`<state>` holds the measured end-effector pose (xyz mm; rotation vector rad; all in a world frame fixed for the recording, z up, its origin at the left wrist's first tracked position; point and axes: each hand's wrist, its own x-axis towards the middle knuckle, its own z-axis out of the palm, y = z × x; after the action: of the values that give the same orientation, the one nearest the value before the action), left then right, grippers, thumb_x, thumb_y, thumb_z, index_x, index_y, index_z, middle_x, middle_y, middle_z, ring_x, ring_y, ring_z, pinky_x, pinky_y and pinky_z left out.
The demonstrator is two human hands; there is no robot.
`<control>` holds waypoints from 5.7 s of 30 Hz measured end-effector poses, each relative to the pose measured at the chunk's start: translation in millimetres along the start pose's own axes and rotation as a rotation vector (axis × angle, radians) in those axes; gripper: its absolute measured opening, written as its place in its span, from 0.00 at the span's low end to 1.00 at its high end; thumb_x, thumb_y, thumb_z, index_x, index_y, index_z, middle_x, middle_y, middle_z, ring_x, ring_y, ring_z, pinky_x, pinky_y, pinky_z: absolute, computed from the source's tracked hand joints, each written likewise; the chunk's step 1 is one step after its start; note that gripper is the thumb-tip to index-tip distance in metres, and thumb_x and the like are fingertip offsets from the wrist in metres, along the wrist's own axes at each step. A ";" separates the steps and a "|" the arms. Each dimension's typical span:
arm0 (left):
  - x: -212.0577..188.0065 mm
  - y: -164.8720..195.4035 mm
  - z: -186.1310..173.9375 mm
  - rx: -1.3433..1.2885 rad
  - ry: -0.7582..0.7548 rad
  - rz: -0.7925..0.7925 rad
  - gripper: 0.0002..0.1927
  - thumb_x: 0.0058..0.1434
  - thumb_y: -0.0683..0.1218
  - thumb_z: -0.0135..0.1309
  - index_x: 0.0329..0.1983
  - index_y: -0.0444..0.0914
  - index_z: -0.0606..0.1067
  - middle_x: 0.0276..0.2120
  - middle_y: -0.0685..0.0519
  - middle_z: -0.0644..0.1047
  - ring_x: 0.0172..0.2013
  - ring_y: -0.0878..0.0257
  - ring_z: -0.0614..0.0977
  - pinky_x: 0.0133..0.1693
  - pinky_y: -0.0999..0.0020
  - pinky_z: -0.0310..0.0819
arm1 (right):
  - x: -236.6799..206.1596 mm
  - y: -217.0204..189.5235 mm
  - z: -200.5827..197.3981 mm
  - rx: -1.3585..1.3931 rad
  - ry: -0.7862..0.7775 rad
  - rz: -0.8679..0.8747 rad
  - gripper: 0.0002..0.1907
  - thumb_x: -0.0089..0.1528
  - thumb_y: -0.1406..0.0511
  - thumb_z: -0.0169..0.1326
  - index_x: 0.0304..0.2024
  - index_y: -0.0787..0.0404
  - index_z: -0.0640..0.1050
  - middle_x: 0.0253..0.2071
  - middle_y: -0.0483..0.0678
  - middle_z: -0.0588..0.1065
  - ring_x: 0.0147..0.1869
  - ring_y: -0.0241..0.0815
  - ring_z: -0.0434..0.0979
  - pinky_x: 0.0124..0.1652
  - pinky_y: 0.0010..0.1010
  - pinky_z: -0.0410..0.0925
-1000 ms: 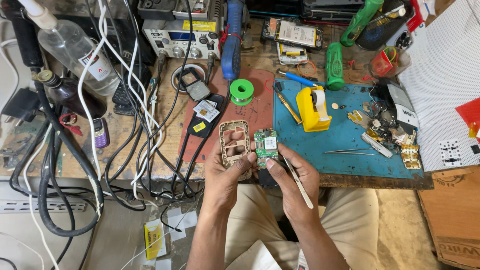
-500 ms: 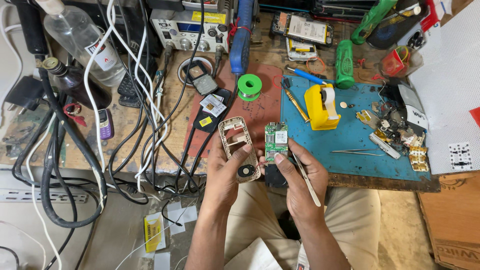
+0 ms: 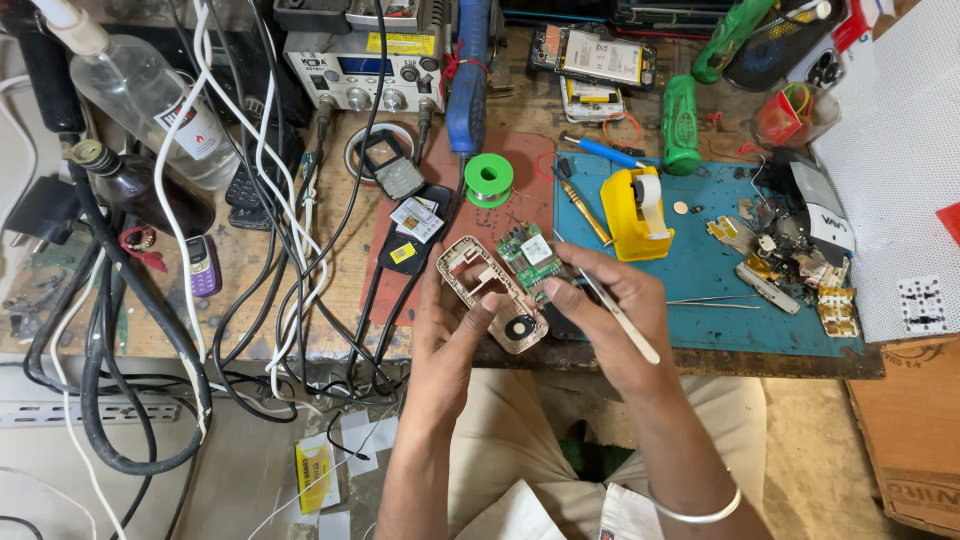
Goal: The person disassembles a feature phone, using a metal pry tool to separate the housing and lift the circuit board, then cleans the board and contacts with a brush, and reassembles the phone by seating the board and pressing the keypad and screen assembly back together.
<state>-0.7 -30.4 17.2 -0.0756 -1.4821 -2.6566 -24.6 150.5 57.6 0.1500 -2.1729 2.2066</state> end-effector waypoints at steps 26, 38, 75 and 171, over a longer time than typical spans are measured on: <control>-2.9 13.4 7.6 -0.119 -0.020 -0.049 0.39 0.66 0.38 0.53 0.77 0.38 0.51 0.63 0.43 0.74 0.55 0.55 0.81 0.42 0.64 0.85 | 23.6 -13.8 -19.3 0.358 -0.150 0.202 0.19 0.63 0.71 0.58 0.55 0.78 0.77 0.41 0.56 0.81 0.39 0.43 0.83 0.34 0.32 0.77; -0.3 5.8 0.6 -0.166 -0.006 -0.079 0.35 0.68 0.38 0.50 0.76 0.37 0.52 0.58 0.39 0.76 0.53 0.51 0.83 0.50 0.59 0.84 | 22.4 -12.7 -16.6 0.066 -0.291 0.055 0.21 0.62 0.69 0.58 0.58 0.71 0.78 0.51 0.48 0.81 0.50 0.33 0.79 0.50 0.27 0.73; -0.7 5.3 3.7 0.108 0.069 -0.091 0.25 0.70 0.45 0.49 0.68 0.32 0.65 0.62 0.46 0.75 0.56 0.61 0.80 0.44 0.69 0.78 | 15.8 -19.6 -13.6 -0.300 -0.158 -0.103 0.12 0.62 0.70 0.61 0.49 0.66 0.82 0.38 0.41 0.79 0.40 0.26 0.74 0.41 0.19 0.69; 8.4 12.2 -8.8 -0.283 -0.054 -0.322 0.26 0.72 0.43 0.43 0.72 0.28 0.62 0.55 0.41 0.78 0.52 0.54 0.83 0.53 0.55 0.81 | -19.4 33.2 -0.2 -0.409 -0.013 -0.504 0.14 0.70 0.71 0.50 0.58 0.64 0.71 0.57 0.55 0.80 0.57 0.45 0.83 0.57 0.33 0.74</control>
<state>-7.7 -44.8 23.6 0.0791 -1.2094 -3.1312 -8.5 150.9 22.7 0.6134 -2.2216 1.4759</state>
